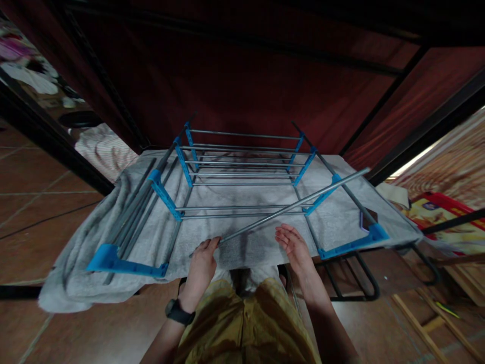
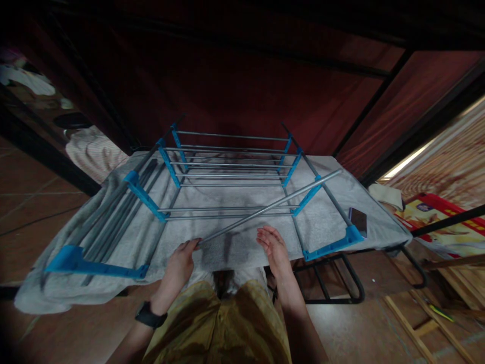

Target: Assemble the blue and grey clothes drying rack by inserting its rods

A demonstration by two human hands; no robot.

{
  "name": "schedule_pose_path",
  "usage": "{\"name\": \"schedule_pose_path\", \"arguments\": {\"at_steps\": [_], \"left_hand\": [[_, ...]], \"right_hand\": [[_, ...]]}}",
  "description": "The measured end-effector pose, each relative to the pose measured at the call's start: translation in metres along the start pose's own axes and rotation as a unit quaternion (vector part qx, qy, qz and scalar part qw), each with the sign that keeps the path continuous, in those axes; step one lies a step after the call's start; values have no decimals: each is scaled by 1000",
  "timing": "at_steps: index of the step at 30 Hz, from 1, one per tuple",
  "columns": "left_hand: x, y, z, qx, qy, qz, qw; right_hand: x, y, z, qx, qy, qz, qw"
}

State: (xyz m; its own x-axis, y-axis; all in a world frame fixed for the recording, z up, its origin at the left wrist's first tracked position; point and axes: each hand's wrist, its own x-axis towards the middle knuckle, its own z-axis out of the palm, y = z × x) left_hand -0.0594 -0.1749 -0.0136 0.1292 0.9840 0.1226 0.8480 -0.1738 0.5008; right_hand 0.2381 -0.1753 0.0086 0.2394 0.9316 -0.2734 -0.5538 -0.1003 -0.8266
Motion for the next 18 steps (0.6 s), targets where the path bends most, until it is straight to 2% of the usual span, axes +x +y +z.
{"name": "schedule_pose_path", "arguments": {"at_steps": [6,18], "left_hand": [[-7,-11,2,96,-50,-24,994],[-15,-21,-1,174,-64,-1,983]], "right_hand": [[1,-5,-4,6,25,-17,1000],[15,-3,-23,72,28,-36,996]]}}
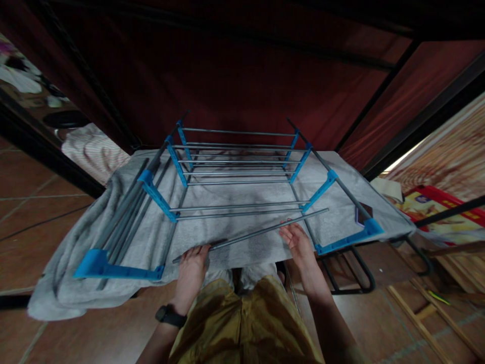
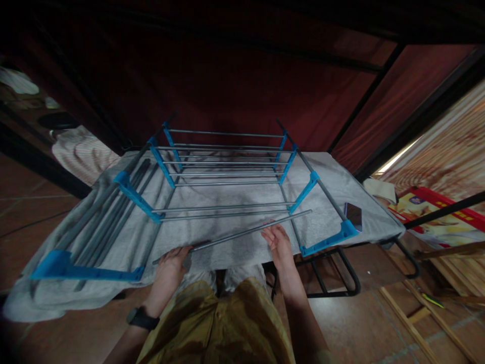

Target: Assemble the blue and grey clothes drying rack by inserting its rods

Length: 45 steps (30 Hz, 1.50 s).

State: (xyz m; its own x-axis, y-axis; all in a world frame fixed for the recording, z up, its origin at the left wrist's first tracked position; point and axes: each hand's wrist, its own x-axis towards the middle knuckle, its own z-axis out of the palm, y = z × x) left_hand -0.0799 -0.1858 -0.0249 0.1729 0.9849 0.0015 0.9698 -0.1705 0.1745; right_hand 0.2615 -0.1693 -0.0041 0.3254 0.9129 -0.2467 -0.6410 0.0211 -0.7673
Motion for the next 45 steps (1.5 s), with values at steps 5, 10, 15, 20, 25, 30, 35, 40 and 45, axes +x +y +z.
{"name": "schedule_pose_path", "arguments": {"at_steps": [5,10,15,20,25,30,35,40,45], "left_hand": [[2,-3,-1,4,12,10,1000],[5,-7,-3,-1,30,5,1000],[5,-13,-3,8,58,2,998],[4,-17,-2,20,72,2,997],[4,-20,-1,33,88,-4,996],[5,-22,2,37,104,-38,993],[5,-25,1,37,114,-61,991],[6,-28,3,50,117,-70,989],[6,-31,9,73,125,-73,987]], "right_hand": [[8,1,-13,-6,27,-15,999],[18,8,-30,-16,68,-19,997],[26,18,-49,-16,90,-20,996],[33,25,-62,-23,112,-9,993],[36,26,-67,-18,124,-9,992],[38,25,-67,-18,131,-15,991],[41,23,-70,-37,125,-23,991],[42,25,-74,-41,127,-19,991],[43,26,-77,-28,135,-15,990]]}}
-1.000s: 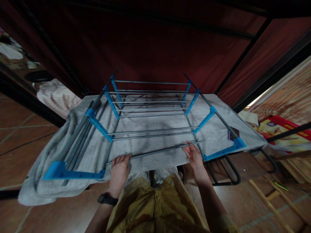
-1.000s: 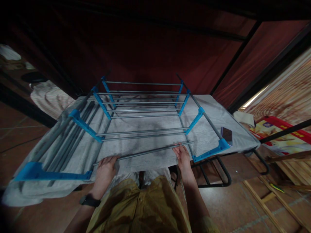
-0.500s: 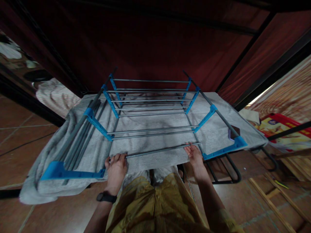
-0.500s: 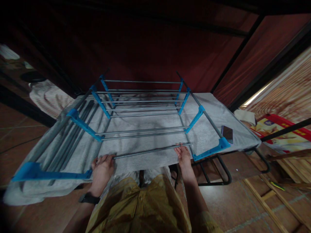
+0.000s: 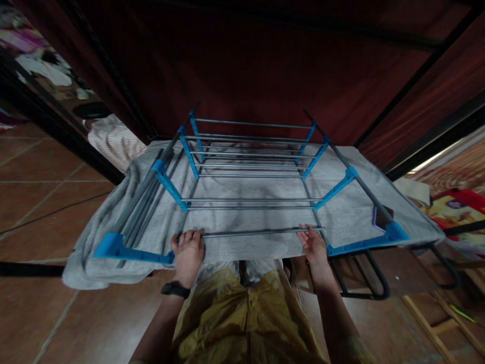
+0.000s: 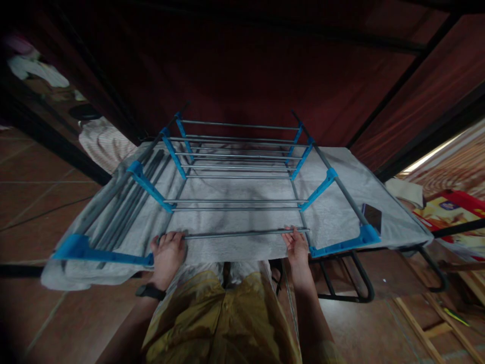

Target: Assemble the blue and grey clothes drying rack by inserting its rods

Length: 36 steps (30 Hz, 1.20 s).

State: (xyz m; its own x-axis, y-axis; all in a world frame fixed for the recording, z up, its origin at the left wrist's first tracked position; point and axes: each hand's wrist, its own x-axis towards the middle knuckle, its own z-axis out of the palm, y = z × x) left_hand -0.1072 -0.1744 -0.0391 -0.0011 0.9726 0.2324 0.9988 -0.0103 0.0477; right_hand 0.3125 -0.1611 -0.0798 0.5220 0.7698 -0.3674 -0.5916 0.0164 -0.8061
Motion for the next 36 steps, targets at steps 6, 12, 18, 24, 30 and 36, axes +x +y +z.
{"name": "schedule_pose_path", "arguments": {"at_steps": [6,12,18,24,30,36], "left_hand": [[3,1,-2,-14,24,-38,999],[13,8,-6,-40,49,-84,994],[21,5,4,-94,58,-136,984],[22,-6,15,-150,71,-128,978],[24,-16,19,-183,68,-135,971],[39,-20,25,-370,148,-216,891]], "right_hand": [[3,2,-6,-12,-15,0,1000],[4,4,-8,-10,-7,2,1000],[5,5,-10,-3,-10,2,1000],[5,6,-12,-9,-8,-6,1000],[5,6,-11,-10,-19,-13,1000],[7,7,-13,12,-20,-12,1000]]}}
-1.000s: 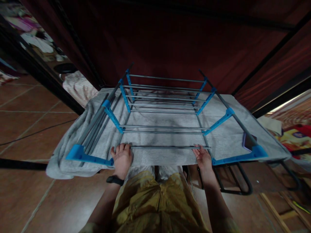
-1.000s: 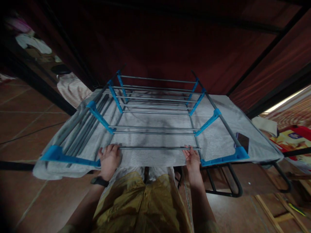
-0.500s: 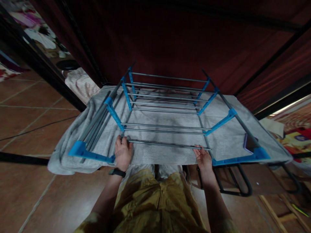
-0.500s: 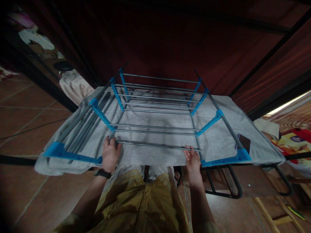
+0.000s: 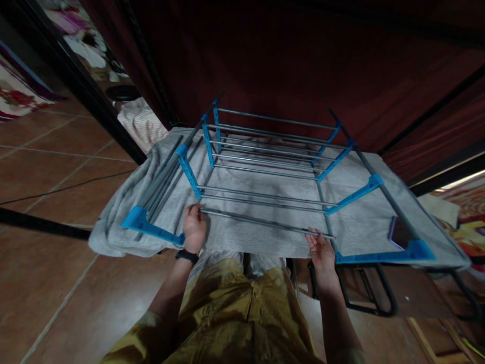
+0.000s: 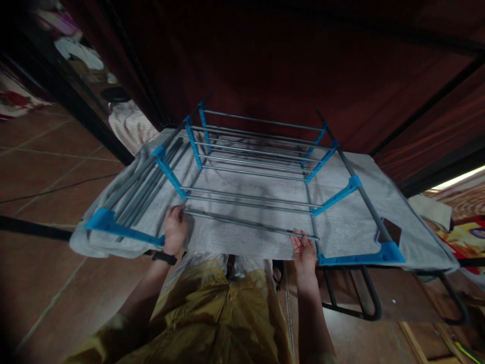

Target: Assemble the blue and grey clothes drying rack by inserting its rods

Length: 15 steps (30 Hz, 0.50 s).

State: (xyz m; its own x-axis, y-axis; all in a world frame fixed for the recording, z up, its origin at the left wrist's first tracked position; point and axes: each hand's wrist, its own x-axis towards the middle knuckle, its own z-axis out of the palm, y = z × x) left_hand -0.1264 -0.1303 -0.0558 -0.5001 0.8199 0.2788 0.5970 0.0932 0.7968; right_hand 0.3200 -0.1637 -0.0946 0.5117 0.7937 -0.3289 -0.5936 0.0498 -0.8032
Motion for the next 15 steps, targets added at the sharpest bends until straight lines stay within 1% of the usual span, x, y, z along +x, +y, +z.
{"name": "schedule_pose_path", "arguments": {"at_steps": [2,4,7,12,15], "left_hand": [[5,-3,6,-70,21,-52,996],[7,-5,12,-155,34,-112,981],[6,-3,17,-294,62,-187,935],[-2,9,18,-417,109,-232,872],[-5,16,16,-473,108,-268,832]], "right_hand": [[0,0,0,2,2,3,1000],[0,1,-1,1,4,1,1000],[0,1,0,-1,3,-3,1000],[-1,1,1,0,5,-5,1000],[-3,0,2,-7,5,-6,1000]]}}
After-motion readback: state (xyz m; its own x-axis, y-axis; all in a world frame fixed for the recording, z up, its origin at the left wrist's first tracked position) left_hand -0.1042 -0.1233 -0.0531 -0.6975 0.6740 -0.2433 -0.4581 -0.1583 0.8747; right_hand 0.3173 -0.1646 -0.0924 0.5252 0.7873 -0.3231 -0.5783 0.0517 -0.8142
